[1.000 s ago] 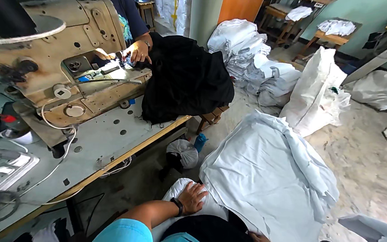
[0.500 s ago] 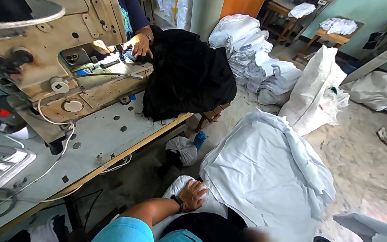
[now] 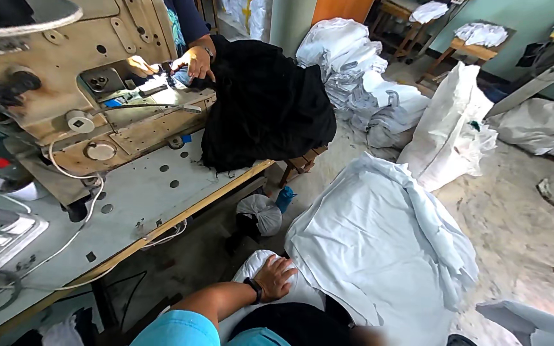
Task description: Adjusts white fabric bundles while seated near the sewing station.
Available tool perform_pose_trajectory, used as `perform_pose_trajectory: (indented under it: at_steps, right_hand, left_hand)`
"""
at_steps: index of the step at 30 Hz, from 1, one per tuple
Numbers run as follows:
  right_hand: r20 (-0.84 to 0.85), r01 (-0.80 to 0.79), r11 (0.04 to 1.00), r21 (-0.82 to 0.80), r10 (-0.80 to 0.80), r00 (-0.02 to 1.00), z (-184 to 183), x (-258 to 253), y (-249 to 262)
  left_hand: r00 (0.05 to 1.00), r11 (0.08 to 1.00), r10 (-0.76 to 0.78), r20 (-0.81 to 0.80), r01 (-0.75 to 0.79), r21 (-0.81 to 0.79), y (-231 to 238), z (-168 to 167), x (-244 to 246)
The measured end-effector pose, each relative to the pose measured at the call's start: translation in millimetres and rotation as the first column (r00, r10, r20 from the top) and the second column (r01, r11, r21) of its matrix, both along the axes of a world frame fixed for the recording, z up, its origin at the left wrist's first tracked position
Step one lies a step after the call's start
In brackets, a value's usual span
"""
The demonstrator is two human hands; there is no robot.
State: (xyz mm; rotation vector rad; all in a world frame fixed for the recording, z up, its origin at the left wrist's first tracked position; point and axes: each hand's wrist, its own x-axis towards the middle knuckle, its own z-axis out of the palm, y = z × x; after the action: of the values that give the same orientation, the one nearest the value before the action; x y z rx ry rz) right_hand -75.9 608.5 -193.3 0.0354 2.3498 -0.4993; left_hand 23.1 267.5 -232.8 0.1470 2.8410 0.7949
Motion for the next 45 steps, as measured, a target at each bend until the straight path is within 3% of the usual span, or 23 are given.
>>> perform_pose_trajectory:
  at_steps: [20,23,24,25,26,27,28,29,32,37,39,41,45]
  right_hand:
    - [-0.004,-0.024,0.999,-0.041,0.024,1.000,6,0,-4]
    - [-0.013,-0.002,0.995,-0.099,0.001,1.000,3,0,0]
    - [-0.021,0.015,0.993,-0.121,-0.017,1.000,1,0,2]
    - [-0.032,0.030,0.990,-0.139,-0.035,0.999,0,1,4]
    - [-0.039,0.039,0.987,-0.158,-0.046,0.998,0,3,6]
    - [-0.046,0.044,0.986,-0.162,-0.052,0.998,-1,4,8]
    - [-0.039,0.045,0.991,-0.130,-0.050,0.998,-3,5,9]
    - [-0.023,0.037,0.996,-0.079,-0.039,0.999,-5,4,11]
    - [-0.040,0.041,0.997,-0.073,-0.044,0.998,-3,6,10]
    - [-0.045,0.046,0.999,-0.024,-0.047,0.998,4,7,3]
    - [-0.037,0.036,0.999,-0.003,-0.036,0.999,4,6,3]
    - [-0.023,0.031,0.999,0.010,-0.031,0.999,3,6,3]
    - [-0.029,0.021,1.000,0.002,-0.021,0.999,-4,4,9]
  left_hand:
    - [1.000,1.000,0.008,-0.026,-0.008,-0.002,1,1,1]
    - [0.991,0.980,0.088,0.104,-0.105,0.167,-3,18,-15]
    - [0.975,0.917,0.180,0.131,-0.214,0.337,-8,31,-27]
    - [0.939,0.768,0.313,0.143,-0.339,0.544,-15,47,-41]
    - [0.874,0.556,0.459,0.162,-0.424,0.715,-24,69,-56]
    - [0.796,0.369,0.573,0.195,-0.462,0.806,-40,97,-72]
    - [0.728,0.249,0.650,0.218,-0.475,0.844,-61,128,-85]
    - [0.680,0.199,0.701,0.216,-0.477,0.856,-86,154,-95]
    - [0.530,0.164,0.843,0.093,-0.419,0.893,-167,209,-122]
    - [0.397,-0.125,0.894,0.207,-0.223,0.967,-262,278,-143]
    - [0.389,-0.252,0.874,0.291,-0.148,0.956,-279,290,-147]
    - [0.399,-0.317,0.849,0.345,-0.138,0.938,-280,297,-150]
    - [0.504,-0.269,0.788,0.353,-0.233,0.934,-260,301,-160]
